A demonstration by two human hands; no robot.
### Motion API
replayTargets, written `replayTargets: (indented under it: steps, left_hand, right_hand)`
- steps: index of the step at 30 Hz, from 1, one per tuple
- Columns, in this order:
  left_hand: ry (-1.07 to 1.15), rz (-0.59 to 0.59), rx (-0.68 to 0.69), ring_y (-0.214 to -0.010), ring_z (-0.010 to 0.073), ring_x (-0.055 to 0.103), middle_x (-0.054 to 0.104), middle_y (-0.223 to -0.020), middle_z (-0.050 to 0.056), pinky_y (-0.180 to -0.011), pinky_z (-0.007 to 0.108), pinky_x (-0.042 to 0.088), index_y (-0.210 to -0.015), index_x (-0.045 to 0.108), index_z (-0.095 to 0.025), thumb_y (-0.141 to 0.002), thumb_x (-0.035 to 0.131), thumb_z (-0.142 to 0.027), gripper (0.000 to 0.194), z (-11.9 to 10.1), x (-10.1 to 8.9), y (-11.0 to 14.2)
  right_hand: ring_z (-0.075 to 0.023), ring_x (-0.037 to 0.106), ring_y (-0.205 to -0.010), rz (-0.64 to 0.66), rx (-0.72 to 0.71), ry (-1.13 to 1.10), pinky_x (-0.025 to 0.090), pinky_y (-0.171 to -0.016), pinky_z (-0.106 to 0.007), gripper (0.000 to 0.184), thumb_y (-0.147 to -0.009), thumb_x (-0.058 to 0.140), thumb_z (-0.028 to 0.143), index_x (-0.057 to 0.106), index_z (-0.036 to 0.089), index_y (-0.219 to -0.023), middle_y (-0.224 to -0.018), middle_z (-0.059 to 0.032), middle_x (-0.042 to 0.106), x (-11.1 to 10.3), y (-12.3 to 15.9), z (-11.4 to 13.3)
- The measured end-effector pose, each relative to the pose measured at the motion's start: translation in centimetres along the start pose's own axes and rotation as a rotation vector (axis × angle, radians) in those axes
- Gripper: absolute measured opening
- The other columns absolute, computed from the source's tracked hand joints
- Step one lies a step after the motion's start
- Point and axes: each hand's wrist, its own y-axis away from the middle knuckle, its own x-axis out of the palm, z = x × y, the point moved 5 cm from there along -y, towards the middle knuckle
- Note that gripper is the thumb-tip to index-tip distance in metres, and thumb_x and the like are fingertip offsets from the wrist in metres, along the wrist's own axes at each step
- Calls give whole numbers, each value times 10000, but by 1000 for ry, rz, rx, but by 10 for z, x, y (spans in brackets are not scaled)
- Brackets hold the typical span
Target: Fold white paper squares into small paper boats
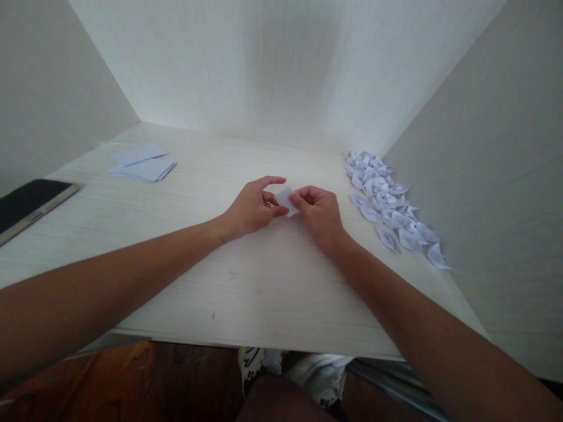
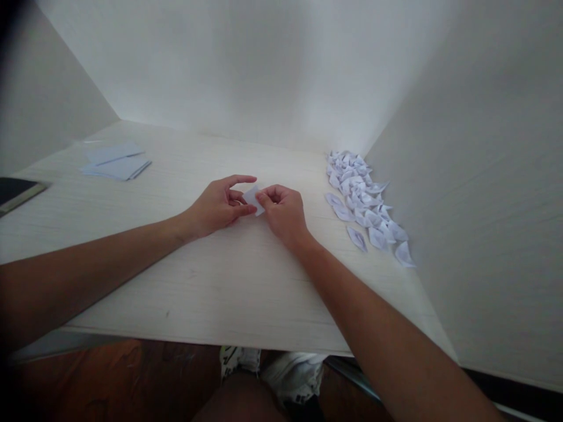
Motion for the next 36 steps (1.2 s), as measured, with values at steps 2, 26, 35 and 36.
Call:
replayTargets:
  steps: [2,26,35,36]
  left_hand:
    - [-2,12,11,-358,72,496,632,-590,-67,-355,182,342,-1483,541,-108,-785,802,-59,747,0,2,0]
    - [83,86,-17,-359,100,475,614,-523,-58,-344,201,339,-1623,417,-195,-659,907,-173,1081,7,9,-1]
    - [104,78,11,-398,98,537,658,-597,-47,-352,187,436,-1611,440,-216,-707,905,-174,1018,7,7,-2]
    - [115,60,34,-426,100,562,669,-634,-38,-362,191,463,-1573,502,-205,-718,903,-192,945,7,6,-2]
  right_hand:
    - [-131,567,-632,-19,3,-2,432,-625,-284,157,-767,729,316,678,184,-698,-681,7,674,-1,0,0]
    - [-135,604,-658,-68,47,0,464,-659,-276,154,-849,691,261,650,198,-715,-703,12,680,-2,4,-3]
    - [-119,577,-645,-49,11,-71,448,-654,-269,161,-828,705,288,648,191,-713,-686,26,658,-5,3,-1]
    - [-116,568,-640,-53,11,-83,445,-649,-268,162,-825,708,296,650,190,-717,-680,29,651,-6,3,-1]
